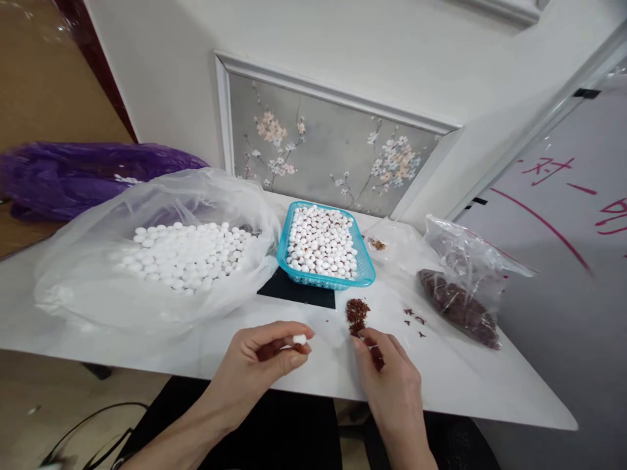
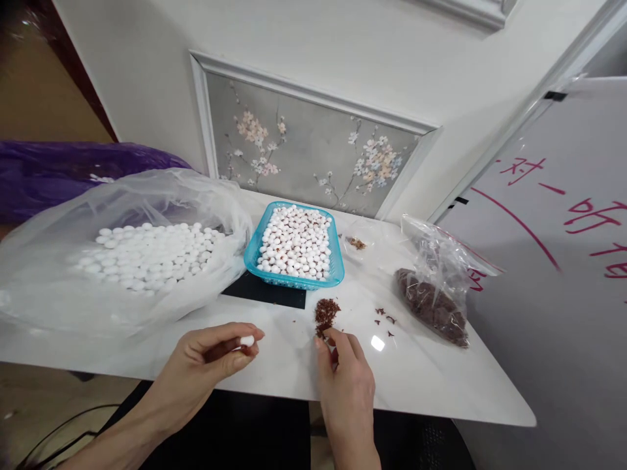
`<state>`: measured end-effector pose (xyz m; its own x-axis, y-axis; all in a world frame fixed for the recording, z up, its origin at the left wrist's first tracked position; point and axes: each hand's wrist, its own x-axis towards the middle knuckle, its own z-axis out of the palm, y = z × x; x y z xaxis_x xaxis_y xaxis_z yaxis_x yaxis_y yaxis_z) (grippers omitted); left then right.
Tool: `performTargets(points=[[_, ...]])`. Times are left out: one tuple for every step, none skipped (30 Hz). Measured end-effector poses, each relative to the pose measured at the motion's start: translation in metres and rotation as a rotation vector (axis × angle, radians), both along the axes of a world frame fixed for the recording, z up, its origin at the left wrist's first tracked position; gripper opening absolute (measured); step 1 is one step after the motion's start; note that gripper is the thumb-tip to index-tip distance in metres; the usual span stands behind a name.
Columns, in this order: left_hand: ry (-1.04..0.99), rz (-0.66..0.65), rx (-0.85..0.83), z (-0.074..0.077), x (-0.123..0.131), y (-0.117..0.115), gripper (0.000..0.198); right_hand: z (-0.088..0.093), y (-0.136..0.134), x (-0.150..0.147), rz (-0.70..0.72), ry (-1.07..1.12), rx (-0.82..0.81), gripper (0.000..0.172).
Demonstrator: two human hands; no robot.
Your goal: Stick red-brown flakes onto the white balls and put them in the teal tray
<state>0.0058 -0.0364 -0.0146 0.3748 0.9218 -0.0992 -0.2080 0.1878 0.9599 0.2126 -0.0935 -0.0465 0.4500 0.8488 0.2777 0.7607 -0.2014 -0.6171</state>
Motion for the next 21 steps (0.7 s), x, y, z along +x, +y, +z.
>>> performTargets(points=[[0.002,-0.019,0.01,0.002,0.0,-0.002,0.019,-0.001,0.002,0.0,-0.021,-0.046,-0.019,0.024],[0.003,-0.035,0.017,0.005,0.0,-0.003,0.019,-0.002,0.004,-0.001,-0.041,-0.087,-0.036,0.024],[0.005,-0.046,0.021,0.008,0.0,-0.005,0.019,-0.002,0.005,-0.002,-0.052,-0.121,-0.057,0.024],[0.01,-0.05,0.025,0.01,0.0,-0.006,0.018,-0.003,0.007,-0.003,-0.059,-0.148,-0.078,0.023],[0.014,-0.047,0.027,0.012,0.001,-0.007,0.019,-0.002,0.009,-0.004,-0.064,-0.168,-0.098,0.022],[0.02,-0.041,0.03,0.014,0.001,-0.007,0.019,-0.002,0.01,-0.004,-0.066,-0.18,-0.11,0.023],[0.027,-0.031,0.035,0.015,0.001,-0.008,0.019,-0.001,0.01,-0.004,-0.066,-0.187,-0.109,0.023],[0.036,-0.021,0.042,0.016,0.0,-0.009,0.019,-0.001,0.01,-0.004,-0.062,-0.189,-0.098,0.024],[0.047,-0.007,0.052,0.016,0.0,-0.009,0.019,-0.001,0.01,-0.004,-0.058,-0.187,-0.083,0.024],[0.057,0.005,0.062,0.016,-0.001,-0.01,0.018,-0.001,0.009,-0.003,-0.05,-0.183,-0.065,0.025],[0.065,0.014,0.068,0.016,-0.001,-0.011,0.017,-0.001,0.008,-0.003,-0.044,-0.176,-0.046,0.026],[0.068,0.017,0.07,0.016,-0.002,-0.011,0.017,-0.002,0.007,-0.001,-0.042,-0.167,-0.03,0.026],[0.067,0.023,0.069,0.017,-0.002,-0.01,0.017,-0.002,0.006,0.0,-0.045,-0.155,-0.016,0.027],[0.066,0.029,0.068,0.018,-0.001,-0.009,0.017,-0.003,0.005,0.001,-0.054,-0.144,-0.004,0.028],[0.072,0.042,0.074,0.02,0.001,-0.006,0.018,-0.004,0.005,0.003,-0.066,-0.134,0.006,0.029],[0.095,0.06,0.095,0.022,0.004,-0.002,0.019,-0.004,0.004,0.005,-0.08,-0.123,0.009,0.029],[0.137,0.084,0.142,0.025,0.009,0.004,0.02,-0.005,0.004,0.006,-0.096,-0.112,0.007,0.03],[0.194,0.111,0.212,0.029,0.015,0.012,0.021,-0.006,0.004,0.008,-0.106,-0.099,-0.001,0.03],[0.269,0.131,0.302,0.034,0.022,0.02,0.023,-0.008,0.004,0.01,-0.116,-0.088,-0.011,0.029],[0.332,0.15,0.414,0.039,0.028,0.029,0.026,-0.009,0.004,0.011,-0.128,-0.077,-0.018,0.028],[0.384,0.168,0.511,0.045,0.034,0.038,0.031,-0.011,0.004,0.012,-0.129,-0.067,-0.022,0.027]])
